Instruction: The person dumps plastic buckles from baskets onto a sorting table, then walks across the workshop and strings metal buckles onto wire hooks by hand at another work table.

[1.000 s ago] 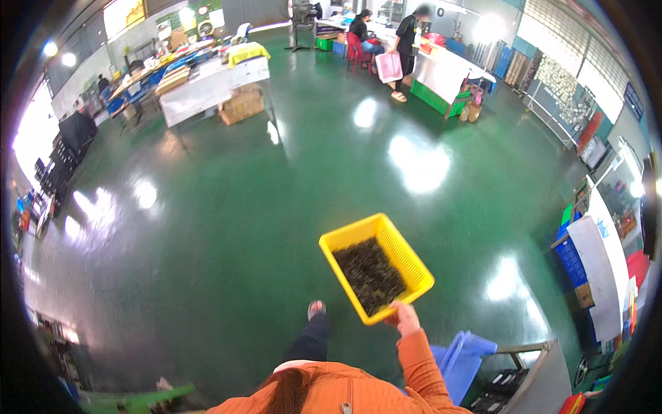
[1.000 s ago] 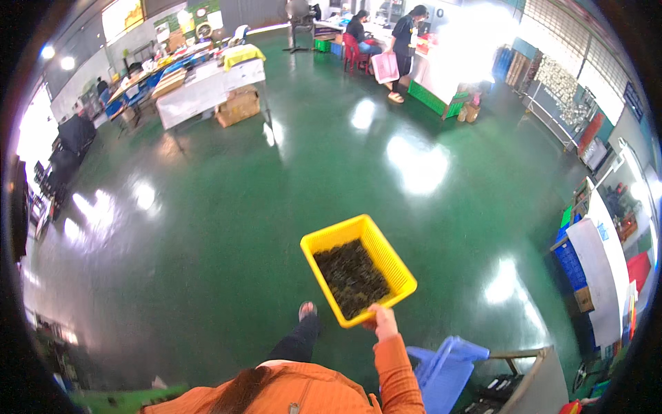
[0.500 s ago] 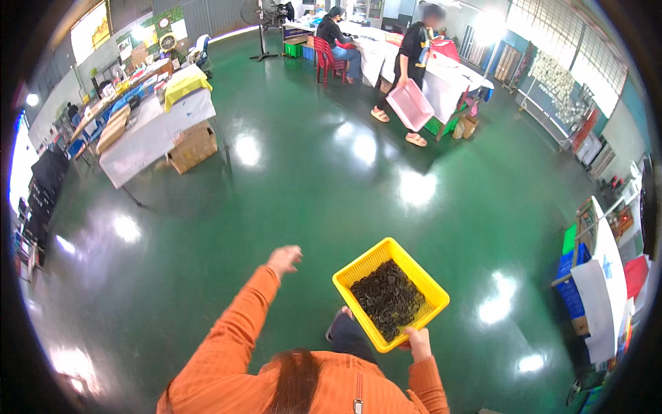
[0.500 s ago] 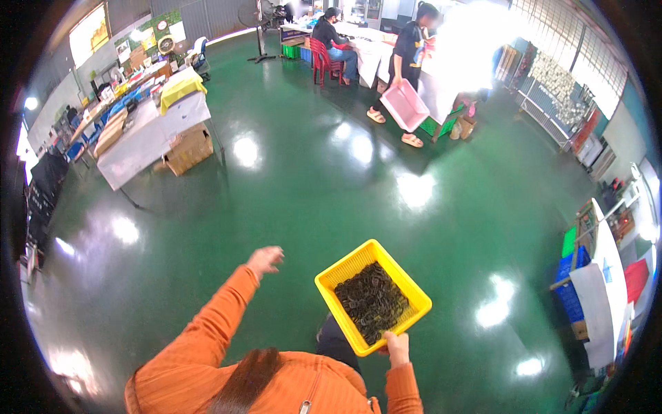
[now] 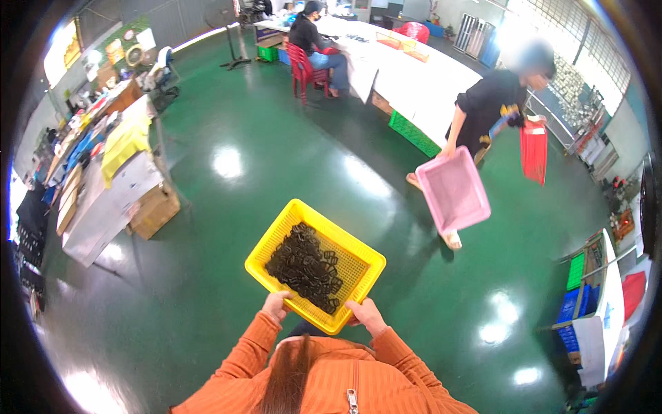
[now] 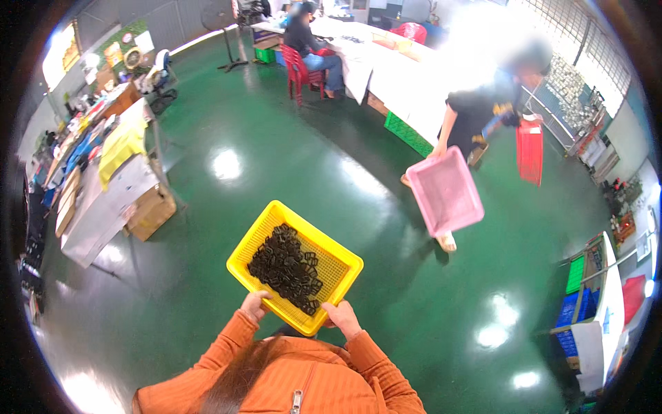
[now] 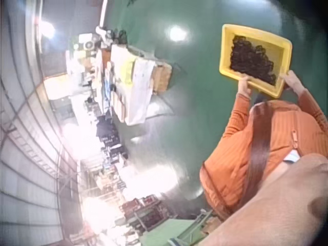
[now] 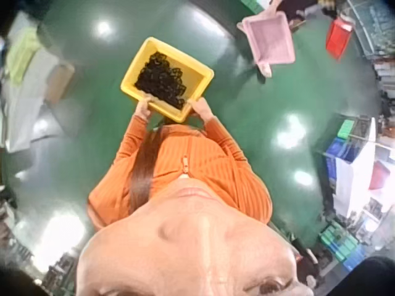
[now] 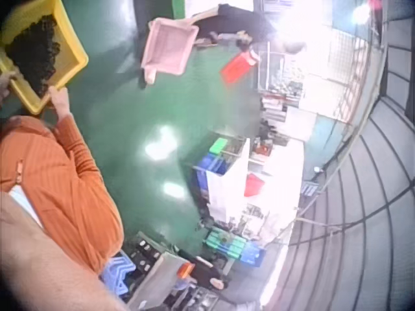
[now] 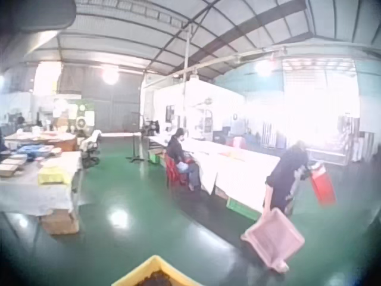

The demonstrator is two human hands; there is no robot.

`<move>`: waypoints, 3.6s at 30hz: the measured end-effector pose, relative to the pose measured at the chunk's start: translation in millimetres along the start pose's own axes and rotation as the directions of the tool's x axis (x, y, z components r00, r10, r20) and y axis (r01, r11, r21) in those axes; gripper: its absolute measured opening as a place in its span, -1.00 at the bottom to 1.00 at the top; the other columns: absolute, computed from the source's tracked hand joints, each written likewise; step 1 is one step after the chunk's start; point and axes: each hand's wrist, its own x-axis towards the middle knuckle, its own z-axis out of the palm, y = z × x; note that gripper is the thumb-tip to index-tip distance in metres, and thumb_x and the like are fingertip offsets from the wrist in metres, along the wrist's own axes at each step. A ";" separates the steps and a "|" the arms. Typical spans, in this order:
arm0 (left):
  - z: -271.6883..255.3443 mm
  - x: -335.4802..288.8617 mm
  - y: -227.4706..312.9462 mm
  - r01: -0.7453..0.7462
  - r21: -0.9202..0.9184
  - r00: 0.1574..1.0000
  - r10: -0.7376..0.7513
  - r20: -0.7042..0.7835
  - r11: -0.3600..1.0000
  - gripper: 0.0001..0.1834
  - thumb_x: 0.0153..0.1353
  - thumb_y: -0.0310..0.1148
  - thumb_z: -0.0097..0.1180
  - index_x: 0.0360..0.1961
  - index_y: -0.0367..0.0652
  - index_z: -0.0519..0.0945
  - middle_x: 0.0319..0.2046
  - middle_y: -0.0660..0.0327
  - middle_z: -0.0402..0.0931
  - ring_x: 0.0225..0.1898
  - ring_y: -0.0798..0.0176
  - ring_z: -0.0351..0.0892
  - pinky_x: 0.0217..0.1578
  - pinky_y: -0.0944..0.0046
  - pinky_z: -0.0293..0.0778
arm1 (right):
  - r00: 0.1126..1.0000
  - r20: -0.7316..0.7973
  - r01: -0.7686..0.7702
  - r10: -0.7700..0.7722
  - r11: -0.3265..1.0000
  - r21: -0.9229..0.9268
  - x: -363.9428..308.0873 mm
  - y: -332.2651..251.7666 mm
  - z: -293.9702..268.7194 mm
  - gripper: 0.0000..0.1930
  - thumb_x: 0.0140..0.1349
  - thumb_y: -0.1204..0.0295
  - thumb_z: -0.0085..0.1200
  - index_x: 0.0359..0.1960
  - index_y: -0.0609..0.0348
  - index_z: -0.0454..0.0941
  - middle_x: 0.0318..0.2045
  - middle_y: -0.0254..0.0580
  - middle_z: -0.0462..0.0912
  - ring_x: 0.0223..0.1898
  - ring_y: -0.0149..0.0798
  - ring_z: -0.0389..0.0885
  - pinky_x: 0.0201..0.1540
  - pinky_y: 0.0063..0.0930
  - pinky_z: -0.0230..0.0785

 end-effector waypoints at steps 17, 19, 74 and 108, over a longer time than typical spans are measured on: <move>468.1 463.3 364.3 0.226 0.185 0.913 -0.274 0.303 0.956 -0.75 -0.05 -0.67 -0.09 -0.27 -0.34 0.32 -0.39 0.06 0.38 -0.33 0.06 0.46 -0.28 0.07 0.47 | 0.926 -0.064 0.340 -0.372 0.747 0.571 487.3 -455.3 -335.0 -0.16 0.07 -0.20 -0.19 0.29 -0.19 -0.25 0.28 -0.03 -0.17 0.24 -0.05 -0.01 0.13 -0.06 0.05; 517.5 515.4 433.5 0.171 0.218 0.925 -0.233 0.301 0.961 -0.74 -0.07 -0.66 -0.10 -0.26 -0.38 0.31 -0.36 0.02 0.37 -0.32 0.02 0.47 -0.25 0.03 0.46 | 0.929 0.044 0.317 -0.367 0.852 0.416 575.3 -532.9 -367.9 -0.06 -0.07 -0.34 -0.20 0.29 -0.18 -0.21 0.29 0.02 -0.23 0.29 0.01 -0.22 0.23 -0.02 -0.26; 978.7 1180.5 929.1 0.135 0.170 0.989 -0.121 -0.090 0.976 -0.71 0.22 -0.32 -0.15 -0.06 -0.14 0.39 -0.18 0.21 0.41 -0.18 0.30 0.44 -0.21 0.30 0.39 | 0.786 -0.311 0.156 -0.534 0.658 -0.736 1620.8 -1382.6 -632.5 -0.14 -0.37 0.13 0.17 0.15 -0.03 0.26 -0.11 0.12 0.48 -0.04 -0.05 0.43 0.03 -0.15 0.15; 934.8 1161.8 912.9 0.048 0.266 0.995 -0.023 -0.098 0.963 -0.63 0.19 -0.32 -0.13 0.03 -0.17 0.34 -0.08 0.13 0.38 -0.11 0.20 0.42 -0.17 0.20 0.40 | 0.229 0.004 -0.008 -0.973 -0.007 -1.000 1574.5 -1347.3 -568.2 -0.14 -0.38 0.27 0.29 0.12 -0.25 0.17 0.08 0.15 0.09 0.14 0.15 0.03 0.14 0.20 -0.20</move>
